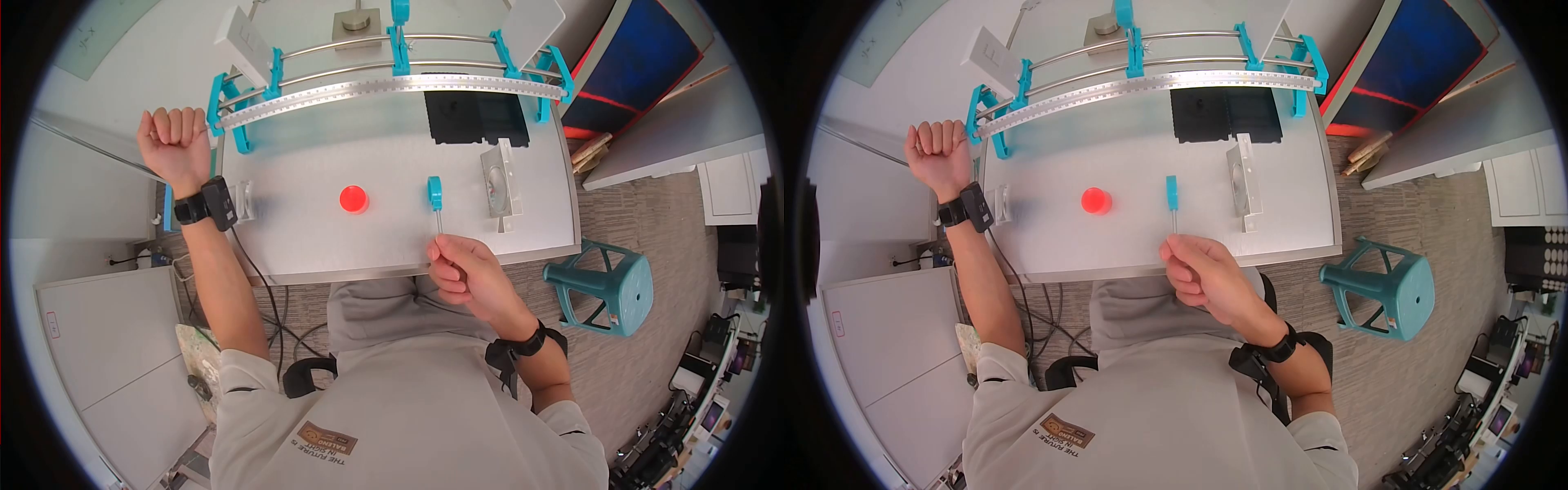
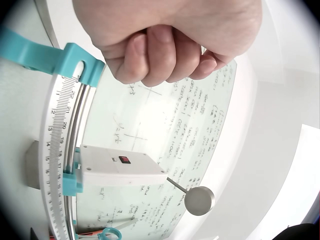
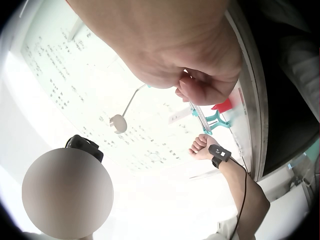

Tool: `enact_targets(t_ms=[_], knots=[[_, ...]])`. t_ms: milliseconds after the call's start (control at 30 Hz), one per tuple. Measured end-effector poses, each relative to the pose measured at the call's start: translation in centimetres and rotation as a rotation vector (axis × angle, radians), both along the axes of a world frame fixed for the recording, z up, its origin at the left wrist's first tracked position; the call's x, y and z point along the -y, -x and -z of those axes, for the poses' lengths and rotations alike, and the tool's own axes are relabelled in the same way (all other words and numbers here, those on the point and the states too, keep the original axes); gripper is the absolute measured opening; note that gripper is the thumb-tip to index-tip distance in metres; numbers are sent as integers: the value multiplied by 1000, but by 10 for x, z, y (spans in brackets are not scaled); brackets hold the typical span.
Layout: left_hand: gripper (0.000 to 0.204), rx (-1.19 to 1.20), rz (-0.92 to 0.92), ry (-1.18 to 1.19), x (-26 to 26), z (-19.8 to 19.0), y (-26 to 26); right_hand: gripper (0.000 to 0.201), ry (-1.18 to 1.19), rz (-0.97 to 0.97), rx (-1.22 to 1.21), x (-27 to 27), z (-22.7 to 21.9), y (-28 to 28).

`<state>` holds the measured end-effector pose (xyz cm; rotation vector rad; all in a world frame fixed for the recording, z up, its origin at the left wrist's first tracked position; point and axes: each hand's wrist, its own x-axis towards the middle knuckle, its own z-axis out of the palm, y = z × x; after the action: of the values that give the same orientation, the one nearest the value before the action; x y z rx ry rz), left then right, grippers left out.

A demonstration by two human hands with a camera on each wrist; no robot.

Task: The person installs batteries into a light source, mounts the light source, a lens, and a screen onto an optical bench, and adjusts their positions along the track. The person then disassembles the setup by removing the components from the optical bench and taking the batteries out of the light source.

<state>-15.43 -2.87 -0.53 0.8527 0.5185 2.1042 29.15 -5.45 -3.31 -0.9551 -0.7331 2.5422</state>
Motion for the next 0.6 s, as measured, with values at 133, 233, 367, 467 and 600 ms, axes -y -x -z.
enact_targets(t_ms=[133, 233, 367, 467, 600], knots=[[50, 2, -8, 7, 0, -1, -1, 29, 1, 2, 3, 0, -1, 0], [50, -3, -20, 13, 0, -1, -2, 30, 1, 0, 0, 0, -1, 0], [49, 1, 6, 0, 0, 1, 1, 30, 2, 0, 1, 0, -1, 0], [49, -9, 4, -3, 0, 1, 0, 30, 4, -1, -1, 0, -1, 0], [49, 0, -1, 1, 0, 1, 0, 30, 3, -3, -3, 0, 0, 0]])
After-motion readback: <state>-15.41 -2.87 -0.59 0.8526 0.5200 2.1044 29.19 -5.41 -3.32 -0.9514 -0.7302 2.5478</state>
